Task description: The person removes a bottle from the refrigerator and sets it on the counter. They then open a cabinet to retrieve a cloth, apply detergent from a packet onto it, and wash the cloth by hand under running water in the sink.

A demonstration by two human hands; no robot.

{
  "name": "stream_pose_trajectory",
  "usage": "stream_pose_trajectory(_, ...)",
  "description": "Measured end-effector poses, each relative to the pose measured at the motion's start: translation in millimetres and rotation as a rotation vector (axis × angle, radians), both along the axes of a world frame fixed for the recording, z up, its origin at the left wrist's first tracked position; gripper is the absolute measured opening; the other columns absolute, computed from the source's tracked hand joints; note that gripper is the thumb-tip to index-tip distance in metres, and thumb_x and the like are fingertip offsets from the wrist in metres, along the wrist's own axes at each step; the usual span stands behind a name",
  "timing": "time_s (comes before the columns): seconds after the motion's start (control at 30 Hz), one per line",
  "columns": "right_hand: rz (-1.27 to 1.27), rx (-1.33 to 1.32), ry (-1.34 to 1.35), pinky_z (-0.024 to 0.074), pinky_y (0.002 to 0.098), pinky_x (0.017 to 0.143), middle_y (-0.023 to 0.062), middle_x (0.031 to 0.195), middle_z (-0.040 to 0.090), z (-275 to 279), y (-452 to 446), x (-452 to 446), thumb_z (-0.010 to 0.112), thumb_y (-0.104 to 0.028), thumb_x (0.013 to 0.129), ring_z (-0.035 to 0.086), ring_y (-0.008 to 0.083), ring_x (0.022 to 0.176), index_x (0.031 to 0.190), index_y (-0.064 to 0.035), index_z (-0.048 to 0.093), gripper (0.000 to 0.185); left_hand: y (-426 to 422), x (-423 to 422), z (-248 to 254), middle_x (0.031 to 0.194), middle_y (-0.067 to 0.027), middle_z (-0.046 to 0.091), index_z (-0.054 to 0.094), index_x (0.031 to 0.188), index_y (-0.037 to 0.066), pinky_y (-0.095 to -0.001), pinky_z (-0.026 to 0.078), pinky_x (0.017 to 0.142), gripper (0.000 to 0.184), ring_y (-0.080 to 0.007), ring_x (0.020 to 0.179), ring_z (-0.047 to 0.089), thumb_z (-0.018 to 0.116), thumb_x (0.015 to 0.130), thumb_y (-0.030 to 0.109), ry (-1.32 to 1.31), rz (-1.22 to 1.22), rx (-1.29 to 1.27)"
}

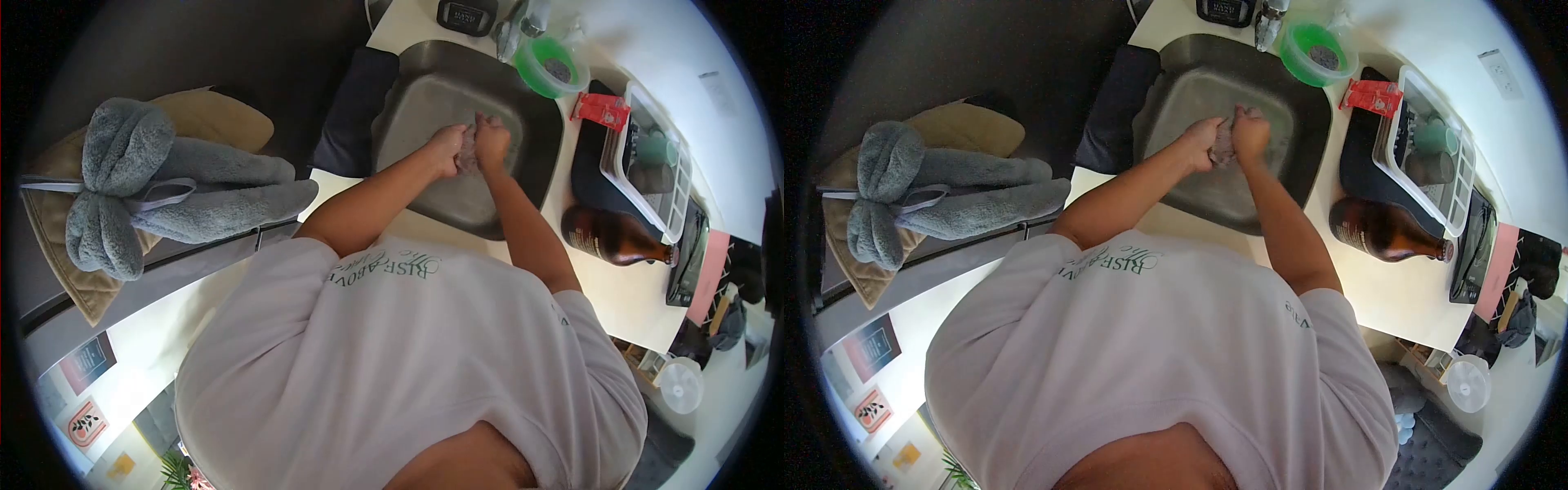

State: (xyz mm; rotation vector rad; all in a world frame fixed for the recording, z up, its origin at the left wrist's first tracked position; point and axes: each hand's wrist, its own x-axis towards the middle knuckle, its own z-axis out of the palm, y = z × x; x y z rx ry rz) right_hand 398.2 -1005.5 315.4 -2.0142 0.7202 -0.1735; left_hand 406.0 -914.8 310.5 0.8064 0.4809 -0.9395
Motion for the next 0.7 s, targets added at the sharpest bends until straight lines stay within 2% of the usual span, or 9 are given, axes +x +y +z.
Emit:
stream_pose_trajectory(0.07, 0.028, 0.006, 0.101, 0.045, 0.0368, 0.064, 0.0144, 0.083, 0.064, -14.8, -16.3, 17.3, 0.062, -0.037, 0.08, 0.06, 0.0223, 0.072, 0.086, 0.0, 0.062, 0.038, 9.3, 10.7, 15.8, 0.095, -0.0084, 0.061, 0.056, 0.097, 0.004, -0.0405, 0.048, 0.081, 0.045, -0.0246, 0.089, 0.06, 0.041, 0.09, 0.046, 0.138, 0.027, -0.088)
stream_pose_trajectory(0.17, 0.151, 0.066, 0.046, 0.0452, 0.0368, 0.078, 0.0159, 0.107, 0.061, -2.9, -25.0, 44.8, 0.053, -0.04, 0.085, 0.059, 0.0301, 0.093, 0.107, -0.0019, 0.059, 0.044, 35.9, 29.6, 47.6, 0.096, -0.0094, 0.06, 0.056, 0.101, 0.002, -0.0394, 0.047, 0.084, 0.044, -0.0247, 0.093, 0.06, 0.047, 0.089, 0.043, 0.094, -0.036, -0.264)
stream_pose_trajectory(0.2, 0.22, 0.191, 0.093, 0.0443, 0.0358, 0.08, 0.0139, 0.109, 0.06, 10.0, -32.7, 53.2, 0.052, -0.038, 0.086, 0.058, 0.0286, 0.095, 0.112, -0.003, 0.056, 0.043, 42.8, 33.7, 53.2, 0.097, -0.01, 0.06, 0.055, 0.103, 0.001, -0.039, 0.047, 0.085, 0.044, -0.0247, 0.094, 0.06, 0.05, 0.089, 0.042, 0.041, -0.072, -0.331)
stream_pose_trajectory(0.27, 0.363, 0.438, 0.17, 0.0426, 0.0339, 0.084, 0.0099, 0.115, 0.057, 43.2, -50.0, 77.0, 0.049, -0.034, 0.088, 0.056, 0.0256, 0.099, 0.121, -0.0051, 0.05, 0.044, 49.8, 46.8, 37.6, 0.1, -0.0113, 0.06, 0.055, 0.104, 0.001, -0.0392, 0.046, 0.088, 0.042, -0.0254, 0.095, 0.059, 0.056, 0.087, 0.039, -0.054, -0.082, -0.216)
stream_pose_trajectory(0.37, 0.35, 0.93, -0.004, 0.0437, 0.0301, 0.081, 0.0073, 0.117, 0.056, 59.8, -54.1, 100.4, 0.046, -0.027, 0.091, 0.056, 0.02, 0.101, 0.117, -0.0043, 0.048, 0.035, 51.8, 58.9, 21.1, 0.103, -0.0115, 0.059, 0.055, 0.107, 0.002, -0.0402, 0.045, 0.09, 0.039, -0.0253, 0.096, 0.058, 0.062, 0.084, 0.033, -0.09, -0.083, -0.12)
stream_pose_trajectory(0.47, 0.254, 0.723, -0.261, 0.0451, 0.0312, 0.079, 0.0086, 0.109, 0.058, 73.2, -41.7, 104.3, 0.042, -0.025, 0.093, 0.057, 0.0189, 0.096, 0.111, -0.0023, 0.05, 0.031, 49.5, 67.0, 12.9, 0.105, -0.0101, 0.058, 0.054, 0.108, 0.003, -0.0411, 0.045, 0.089, 0.035, -0.0238, 0.096, 0.057, 0.061, 0.085, 0.03, -0.027, -0.096, -0.109)
stream_pose_trajectory(0.57, 0.35, 0.874, -0.025, 0.0457, 0.0322, 0.077, 0.0089, 0.104, 0.057, 67.3, -69.7, 116.8, 0.045, -0.026, 0.091, 0.058, 0.0199, 0.093, 0.111, -0.0033, 0.049, 0.03, 48.9, 47.5, 32.8, 0.107, -0.0086, 0.057, 0.054, 0.109, 0.004, -0.0408, 0.046, 0.088, 0.031, -0.0225, 0.098, 0.056, 0.056, 0.088, 0.028, 0.042, -0.052, 0.055)
stream_pose_trajectory(0.67, 0.205, 0.926, 0.252, 0.0469, 0.0342, 0.073, 0.0091, 0.094, 0.058, 88.9, -35.0, 89.2, 0.047, -0.02, 0.089, 0.058, 0.021, 0.09, 0.101, -0.0035, 0.053, 0.021, 38.3, 68.9, 59.9, 0.109, -0.009, 0.057, 0.052, 0.11, 0.003, -0.0412, 0.046, 0.089, 0.03, -0.023, 0.1, 0.056, 0.052, 0.089, 0.024, -0.028, -0.042, 0.071)
stream_pose_trajectory(0.7, 0.132, 0.937, 0.188, 0.0472, 0.0346, 0.074, 0.0096, 0.095, 0.058, 79.8, -36.6, 84.5, 0.047, -0.019, 0.088, 0.058, 0.0216, 0.089, 0.103, -0.0028, 0.053, 0.022, 39.2, 64.8, 57.4, 0.109, -0.0094, 0.057, 0.051, 0.111, 0.002, -0.0415, 0.046, 0.089, 0.029, -0.0235, 0.101, 0.056, 0.051, 0.089, 0.022, -0.024, -0.046, 0.051)
